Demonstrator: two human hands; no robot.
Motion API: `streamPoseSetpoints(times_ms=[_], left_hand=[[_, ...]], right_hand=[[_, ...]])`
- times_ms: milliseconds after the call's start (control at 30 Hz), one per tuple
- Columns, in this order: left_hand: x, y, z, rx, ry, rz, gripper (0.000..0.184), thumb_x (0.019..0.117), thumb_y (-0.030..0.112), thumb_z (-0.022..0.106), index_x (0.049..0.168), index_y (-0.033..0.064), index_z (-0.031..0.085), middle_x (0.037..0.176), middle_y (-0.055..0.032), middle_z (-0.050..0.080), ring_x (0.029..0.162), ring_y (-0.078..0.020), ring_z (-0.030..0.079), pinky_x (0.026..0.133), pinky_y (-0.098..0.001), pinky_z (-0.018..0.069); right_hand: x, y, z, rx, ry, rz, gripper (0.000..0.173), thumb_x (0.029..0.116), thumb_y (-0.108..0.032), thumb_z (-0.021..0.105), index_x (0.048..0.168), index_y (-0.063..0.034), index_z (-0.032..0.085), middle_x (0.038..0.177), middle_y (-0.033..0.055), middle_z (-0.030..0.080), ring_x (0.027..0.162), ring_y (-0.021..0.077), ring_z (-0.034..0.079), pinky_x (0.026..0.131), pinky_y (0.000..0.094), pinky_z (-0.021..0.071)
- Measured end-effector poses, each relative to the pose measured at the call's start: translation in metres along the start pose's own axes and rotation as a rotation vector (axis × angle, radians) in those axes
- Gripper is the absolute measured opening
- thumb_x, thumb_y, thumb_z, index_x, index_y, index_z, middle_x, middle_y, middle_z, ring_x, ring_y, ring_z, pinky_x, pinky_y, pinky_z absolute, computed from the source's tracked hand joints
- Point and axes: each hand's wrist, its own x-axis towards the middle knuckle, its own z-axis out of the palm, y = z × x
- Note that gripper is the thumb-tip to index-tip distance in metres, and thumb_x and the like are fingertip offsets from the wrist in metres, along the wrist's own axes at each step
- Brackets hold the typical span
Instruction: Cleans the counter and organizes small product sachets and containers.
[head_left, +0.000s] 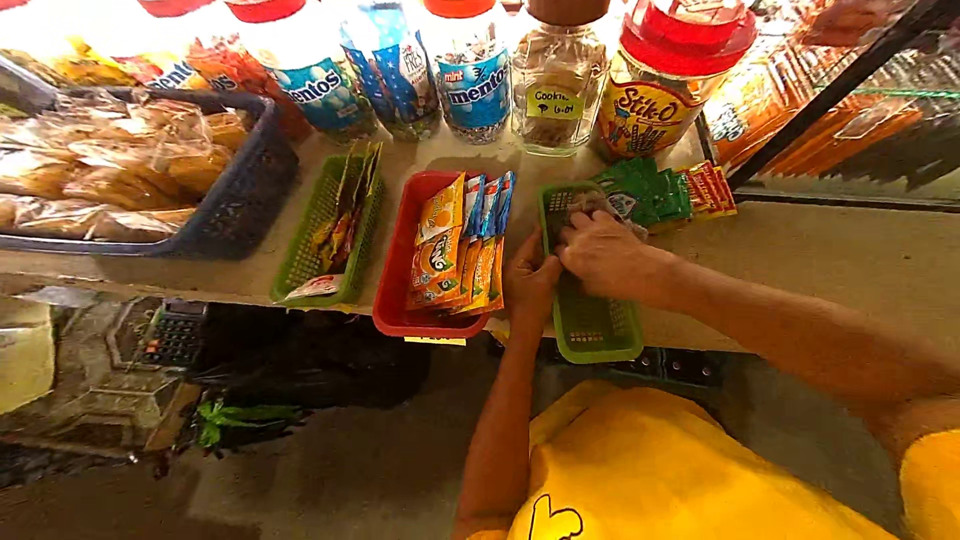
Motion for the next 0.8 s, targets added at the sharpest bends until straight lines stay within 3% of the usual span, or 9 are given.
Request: streamPoseSetpoints(times_ms=[167,233,300,367,433,500,567,667,800], left_hand=[[0.0,0.001,0.0,0.019,-0.007,-0.039,0.051,0.0946,-0.004,0.059,0.145,-0.0007,0.051,0.103,-0.0124,0.071,0.077,-0.0069,0.062,0.071,-0.0264,0.0536],[0.0,0.003,0.0,0.014,-0.006,-0.043,0.051,0.0942,-0.005,0.059,0.145,-0.0009,0.052,0.1,-0.0105,0.071,0.074,-0.0043,0.062,0.07,-0.0237,0.053],[0.002,0.002,-0.001,0.028,-0.005,-0.04,0.05,0.094,-0.004,0.061,0.143,-0.0001,0.054,0.092,-0.0071,0.071,0.068,-0.0018,0.06,0.066,-0.0218,0.0528],[0.002,0.0,-0.001,0.053,0.005,-0.025,0.051,0.0928,-0.004,0.062,0.143,0.0012,0.055,0.094,-0.007,0.07,0.068,-0.0018,0.057,0.065,-0.0217,0.0502],[0.003,-0.001,-0.001,0.065,-0.005,-0.001,0.051,0.0922,-0.004,0.062,0.143,0.0009,0.055,0.105,-0.0106,0.072,0.076,-0.0042,0.062,0.071,-0.0243,0.0532],[0.003,0.0,0.001,0.07,0.004,0.02,0.051,0.0915,-0.005,0.061,0.142,0.0,0.056,0.103,-0.0102,0.072,0.075,-0.0035,0.062,0.07,-0.0233,0.0526],[0.001,0.0,0.003,0.059,0.02,0.021,0.05,0.0921,-0.006,0.061,0.141,-0.0006,0.056,0.1,-0.0094,0.073,0.072,-0.0023,0.061,0.069,-0.022,0.0525],[0.0,0.001,0.001,0.01,0.024,0.014,0.048,0.0936,-0.005,0.062,0.141,-0.0001,0.056,0.096,-0.0058,0.072,0.069,0.0004,0.06,0.067,-0.0194,0.052],[-0.001,0.0,0.003,-0.022,0.016,0.005,0.048,0.0931,-0.005,0.059,0.141,-0.0023,0.055,0.086,-0.0054,0.068,0.064,-0.0018,0.057,0.062,-0.0212,0.0508]], right_hand=[[-0.032,-0.019,-0.033,0.138,-0.46,-0.157,0.023,0.0947,-0.007,0.066,0.116,0.0014,0.071,0.114,0.0217,0.067,0.121,0.0436,0.055,0.101,0.0596,0.0402],[-0.036,-0.01,-0.039,0.234,-0.415,-0.222,0.022,0.095,-0.01,0.068,0.114,0.0001,0.074,0.111,0.0203,0.07,0.117,0.0421,0.058,0.097,0.0588,0.0436],[-0.029,0.009,-0.04,0.227,-0.157,-0.207,0.016,0.0895,-0.011,0.074,0.103,-0.0043,0.077,0.102,0.0155,0.073,0.111,0.0402,0.063,0.092,0.0592,0.0489],[-0.009,0.03,-0.036,0.125,0.025,-0.144,0.021,0.0856,-0.011,0.074,0.106,-0.0049,0.076,0.108,0.0157,0.073,0.114,0.0427,0.061,0.089,0.0628,0.0461],[0.01,0.038,-0.025,0.075,-0.048,-0.004,0.034,0.0913,-0.018,0.072,0.123,-0.0062,0.071,0.127,0.0179,0.067,0.127,0.0451,0.053,0.1,0.069,0.0364],[0.019,0.027,-0.007,-0.006,-0.063,0.082,0.048,0.083,-0.011,0.079,0.128,-0.0016,0.067,0.131,0.0235,0.063,0.129,0.0495,0.049,0.105,0.0726,0.0305],[0.017,0.01,0.002,-0.049,-0.009,0.113,0.037,0.0831,0.002,0.075,0.12,0.0061,0.069,0.122,0.0274,0.066,0.123,0.0496,0.055,0.104,0.0676,0.035],[0.005,-0.006,0.0,-0.064,-0.043,0.075,0.023,0.0819,0.0,0.077,0.103,0.0047,0.072,0.104,0.0223,0.07,0.111,0.0445,0.061,0.096,0.0619,0.0414],[-0.023,-0.018,-0.021,-0.002,-0.339,-0.071,0.018,0.0908,-0.007,0.07,0.107,-0.0003,0.073,0.104,0.0182,0.069,0.115,0.0401,0.058,0.104,0.0584,0.0361]])
